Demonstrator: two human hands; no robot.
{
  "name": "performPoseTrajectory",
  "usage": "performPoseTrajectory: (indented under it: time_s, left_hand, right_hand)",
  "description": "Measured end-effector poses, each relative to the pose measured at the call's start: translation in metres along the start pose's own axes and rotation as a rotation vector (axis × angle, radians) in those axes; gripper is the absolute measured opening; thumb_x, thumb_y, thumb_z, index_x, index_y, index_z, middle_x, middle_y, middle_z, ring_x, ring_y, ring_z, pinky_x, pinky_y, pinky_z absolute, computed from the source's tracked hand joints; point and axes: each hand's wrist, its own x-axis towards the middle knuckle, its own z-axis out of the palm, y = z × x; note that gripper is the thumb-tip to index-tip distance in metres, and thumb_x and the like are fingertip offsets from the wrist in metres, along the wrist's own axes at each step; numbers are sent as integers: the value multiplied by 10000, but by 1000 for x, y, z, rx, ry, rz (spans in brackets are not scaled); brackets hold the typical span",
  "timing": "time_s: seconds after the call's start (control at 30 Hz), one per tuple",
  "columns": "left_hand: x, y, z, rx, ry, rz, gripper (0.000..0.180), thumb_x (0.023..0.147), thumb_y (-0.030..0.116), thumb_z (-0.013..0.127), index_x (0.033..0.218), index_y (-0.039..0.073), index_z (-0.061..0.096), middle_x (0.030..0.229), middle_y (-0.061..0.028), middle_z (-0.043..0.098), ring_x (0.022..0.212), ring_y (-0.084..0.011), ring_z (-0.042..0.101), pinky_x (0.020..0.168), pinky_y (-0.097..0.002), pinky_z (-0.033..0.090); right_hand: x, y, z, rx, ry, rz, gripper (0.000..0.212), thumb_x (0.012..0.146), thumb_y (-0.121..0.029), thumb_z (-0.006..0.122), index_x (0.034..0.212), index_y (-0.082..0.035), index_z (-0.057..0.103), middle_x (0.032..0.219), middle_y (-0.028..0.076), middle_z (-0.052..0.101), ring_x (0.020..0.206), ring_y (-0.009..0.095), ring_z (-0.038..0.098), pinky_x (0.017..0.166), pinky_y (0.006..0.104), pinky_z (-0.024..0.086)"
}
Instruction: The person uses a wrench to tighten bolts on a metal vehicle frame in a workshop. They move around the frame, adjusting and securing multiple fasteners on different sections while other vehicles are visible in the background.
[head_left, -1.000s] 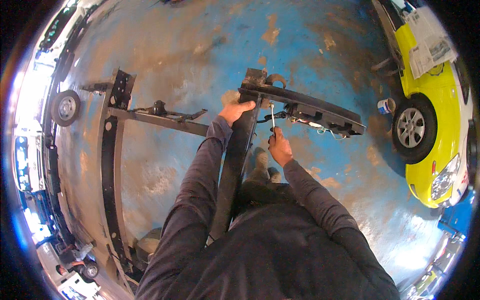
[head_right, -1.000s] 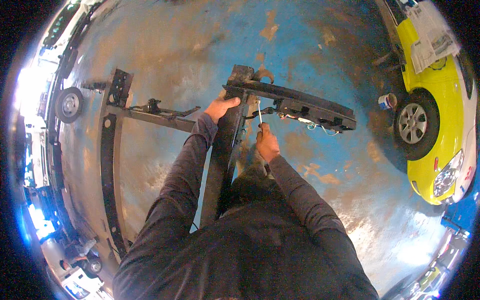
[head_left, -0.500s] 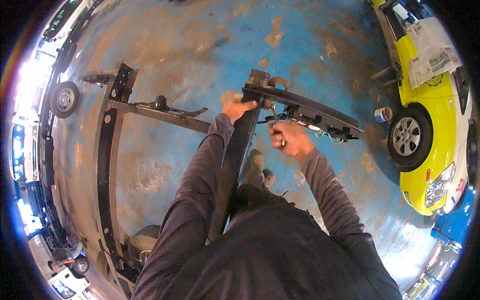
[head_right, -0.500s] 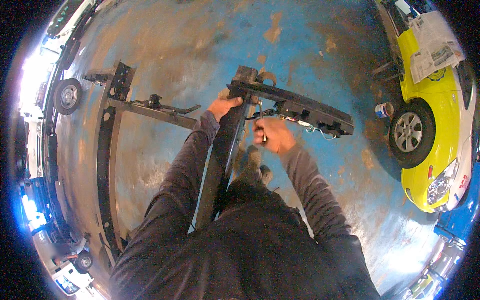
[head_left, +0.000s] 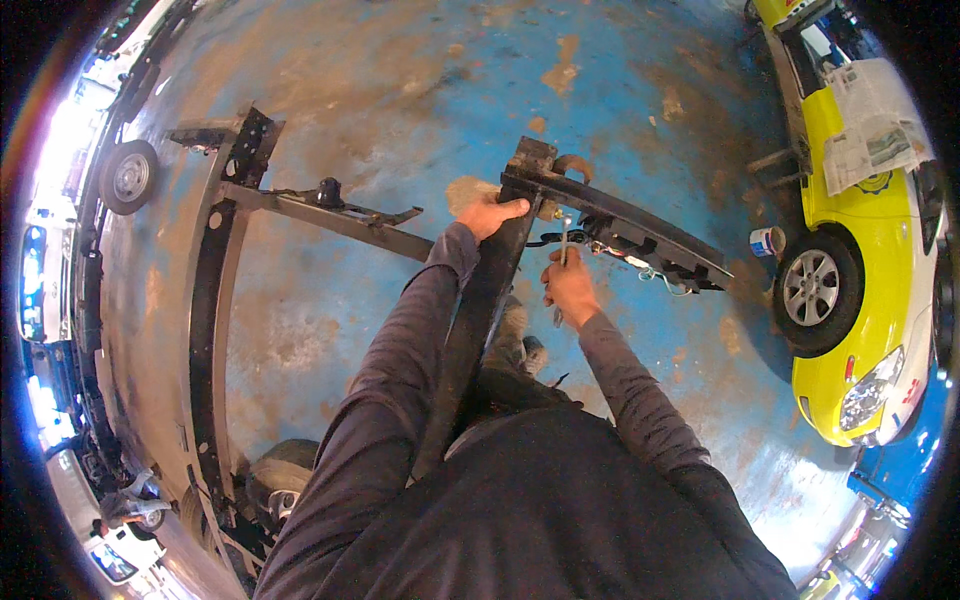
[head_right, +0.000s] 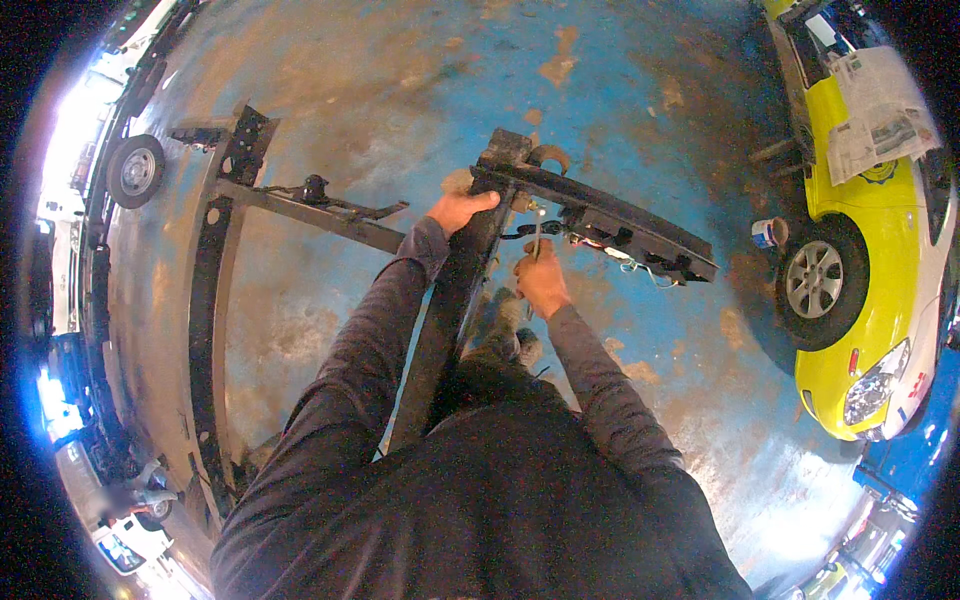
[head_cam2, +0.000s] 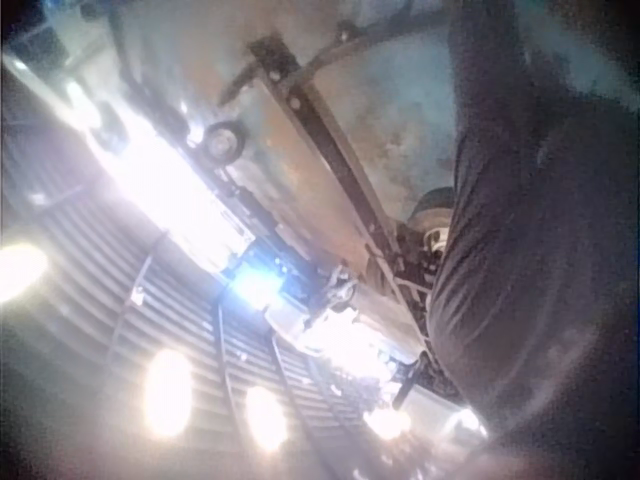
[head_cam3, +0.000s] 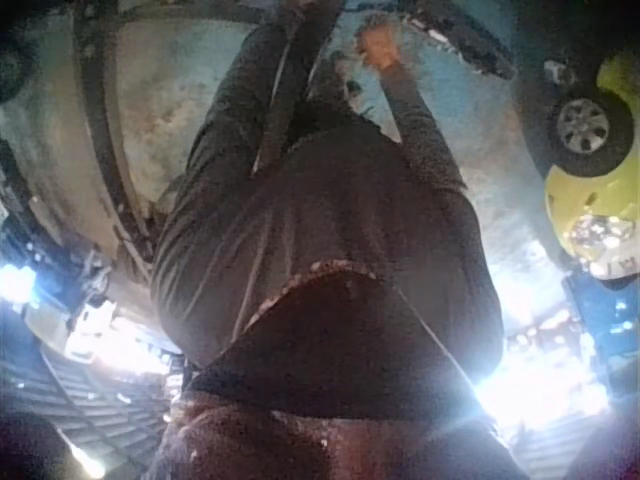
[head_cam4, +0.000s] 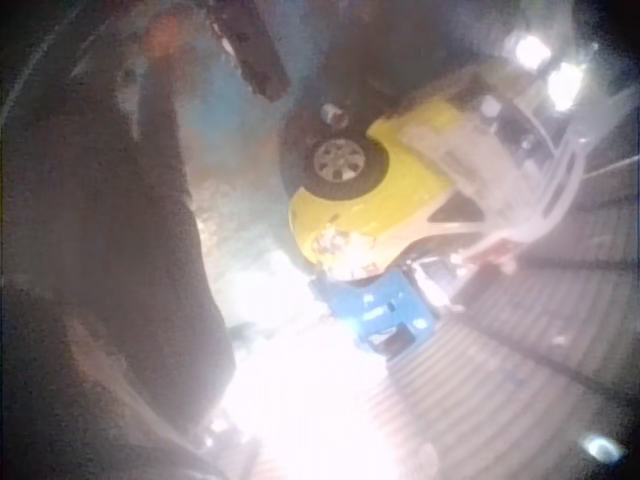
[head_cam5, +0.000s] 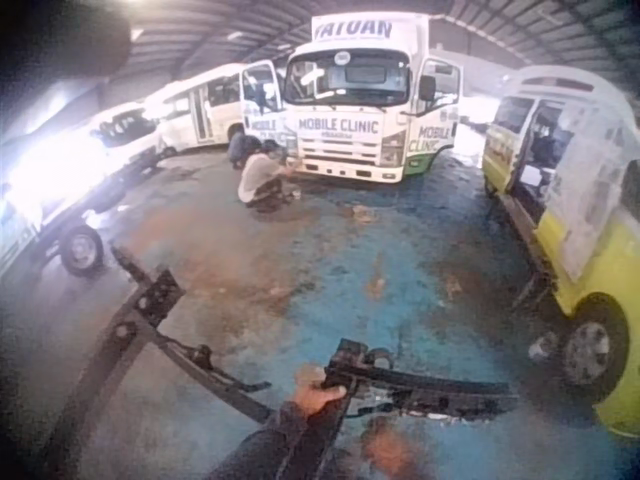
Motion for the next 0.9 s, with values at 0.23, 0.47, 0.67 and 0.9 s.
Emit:
performPoseTrajectory:
  time_s: [0.23, 0.47, 0.67, 0.9]
  left_hand:
    - [-3, 7, -1, 49, -8, 50, 437, 845, 366, 721, 1052, -19, 690, 944, -32, 685, 823, -136, 601, 727, -302, 486]
    - [-2, 2, -1, -13, 6, 24, 327, 858, 309, 717, 1018, 27, 675, 885, -3, 661, 759, -112, 585, 674, -301, 476]
    - [-5, 12, 6, -89, -27, -9, 358, 862, 345, 713, 1024, 27, 680, 874, -2, 665, 759, -118, 594, 676, -305, 482]
    - [-4, 15, -2, 111, -12, -72, 416, 836, 382, 725, 1016, 11, 677, 866, -25, 666, 748, -122, 599, 668, -301, 483]
  right_hand:
    - [40, 48, 14, -444, 276, -327, 222, 881, -62, 463, 1096, -25, 422, 762, 277, 586, 660, 518, 548, 576, 537, 448]
    - [11, 9, 8, -213, 9, -140, 247, 883, -41, 457, 1127, -43, 419, 712, 187, 590, 582, 324, 629, 482, 440, 488]
    - [11, -1, -5, -217, -15, -82, 217, 902, -39, 448, 1118, -27, 431, 691, 119, 541, 533, 232, 594, 438, 372, 486]
    - [19, -68, -41, 536, -401, 291, 117, 880, -19, 498, 967, 51, 534, 714, 71, 531, 527, 114, 476, 453, 275, 404]
